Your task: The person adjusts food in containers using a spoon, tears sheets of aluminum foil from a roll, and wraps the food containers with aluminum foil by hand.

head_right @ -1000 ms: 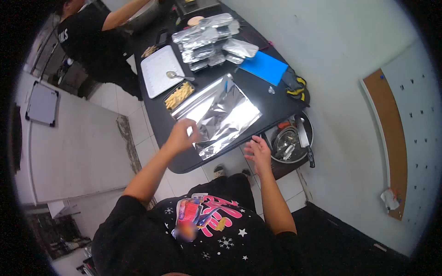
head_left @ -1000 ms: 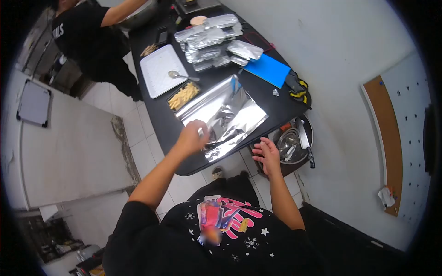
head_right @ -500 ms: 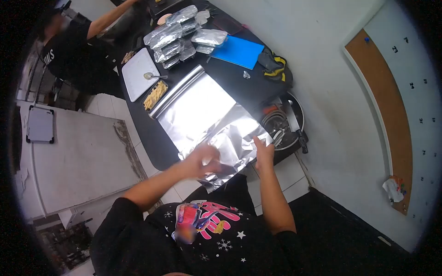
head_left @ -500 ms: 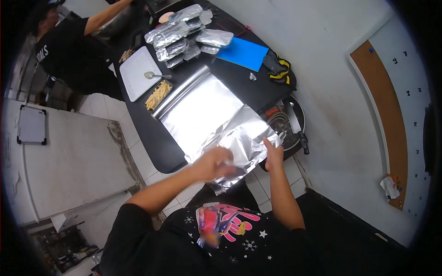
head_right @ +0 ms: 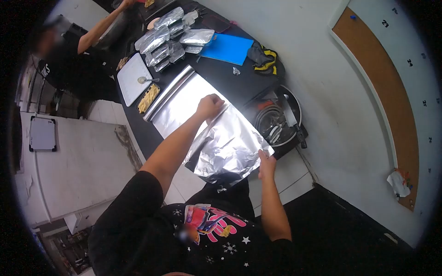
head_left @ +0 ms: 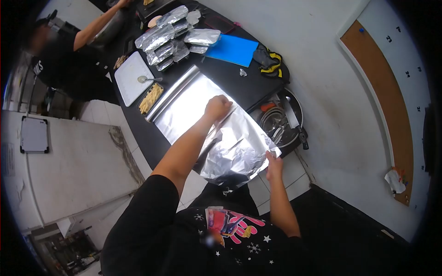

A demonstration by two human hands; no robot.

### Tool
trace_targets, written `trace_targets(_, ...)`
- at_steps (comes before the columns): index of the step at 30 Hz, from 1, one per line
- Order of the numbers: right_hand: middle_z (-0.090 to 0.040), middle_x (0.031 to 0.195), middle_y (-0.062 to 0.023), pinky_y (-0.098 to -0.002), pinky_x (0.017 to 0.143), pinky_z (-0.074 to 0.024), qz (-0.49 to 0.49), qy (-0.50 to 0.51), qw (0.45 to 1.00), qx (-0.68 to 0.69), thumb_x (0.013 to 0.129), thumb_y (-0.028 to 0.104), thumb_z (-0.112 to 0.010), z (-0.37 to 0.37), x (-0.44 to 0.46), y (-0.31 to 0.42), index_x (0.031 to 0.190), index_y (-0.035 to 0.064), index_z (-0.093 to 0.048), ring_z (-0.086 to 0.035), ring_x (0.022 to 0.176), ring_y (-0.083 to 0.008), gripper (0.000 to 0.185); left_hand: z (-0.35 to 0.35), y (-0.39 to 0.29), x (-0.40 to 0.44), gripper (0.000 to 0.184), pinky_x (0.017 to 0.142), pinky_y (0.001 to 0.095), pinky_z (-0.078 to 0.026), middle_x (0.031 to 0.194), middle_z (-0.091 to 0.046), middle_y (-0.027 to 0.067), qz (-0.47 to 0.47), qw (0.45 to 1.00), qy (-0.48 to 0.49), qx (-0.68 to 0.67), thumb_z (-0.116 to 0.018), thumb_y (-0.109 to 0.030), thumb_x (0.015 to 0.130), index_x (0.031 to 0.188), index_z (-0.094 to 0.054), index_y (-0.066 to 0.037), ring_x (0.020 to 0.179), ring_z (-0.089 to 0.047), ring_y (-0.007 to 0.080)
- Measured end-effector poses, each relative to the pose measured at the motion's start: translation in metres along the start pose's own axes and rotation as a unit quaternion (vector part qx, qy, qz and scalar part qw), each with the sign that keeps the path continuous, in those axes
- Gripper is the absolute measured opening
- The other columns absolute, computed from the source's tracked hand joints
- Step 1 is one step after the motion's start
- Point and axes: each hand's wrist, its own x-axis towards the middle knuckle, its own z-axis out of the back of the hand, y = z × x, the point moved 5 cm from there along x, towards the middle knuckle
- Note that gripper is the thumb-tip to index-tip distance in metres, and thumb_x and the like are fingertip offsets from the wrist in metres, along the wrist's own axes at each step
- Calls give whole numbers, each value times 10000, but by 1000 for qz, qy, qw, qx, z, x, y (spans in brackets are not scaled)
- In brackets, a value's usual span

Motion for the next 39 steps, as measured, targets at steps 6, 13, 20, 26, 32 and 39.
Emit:
trace_targets(6,-650,976,-87,-308,747,-461,43,-30,998,35,928,344,-586,-4,4,-10,1085,-55,-616,-578,846,-161,430,-1,-16,-8,417,724,385,-509,835,-674,132,0,996,-49,69,-712,-456,739,834,-661,-53,809,-657,290)
trace_targets(13,-647,1005,-116,-311,778,-459,53,-37,997,47,946,363,-552,-9,-2,-12,1097,-77,-604,-578,886,-172,468,-4,-18,-5,454,725,396,-497,839,-660,127,20,993,-51,100,-722,-485,725,842,-633,-56,823,-649,291)
trace_targets(20,-600,871,-97,-326,713,-441,46,-64,996,45,942,417,-546,-17,-14,-16,942,-107,-593,-519,789,-159,526,-2,-23,-10,448,730,400,-496,879,-660,134,24,993,-53,100,-736,-468,736,851,-629,-48,852,-644,296)
trace_targets(26,-553,785,-61,-308,662,-421,49,-52,997,27,946,434,-539,-27,-28,-34,884,-87,-584,-471,732,-140,527,-2,-27,-13,431,757,412,-487,911,-612,136,31,993,-47,100,-733,-442,758,884,-604,-51,860,-619,309)
trace_targets(32,-499,679,-48,-344,609,-396,53,-38,998,-17,957,432,-520,-33,-38,-38,705,-59,-538,-435,662,-141,553,-2,-27,-16,428,744,417,-480,910,-602,137,19,994,-58,94,-728,-445,761,882,-593,-58,863,-609,313)
trace_targets(39,-379,615,92,-235,455,-240,21,-28,995,99,975,364,-522,-54,-51,-53,718,74,-524,-318,516,-31,387,-8,-23,-12,429,756,431,-471,923,-597,146,16,993,-46,107,-713,-434,781,910,-569,-51,876,-599,328)
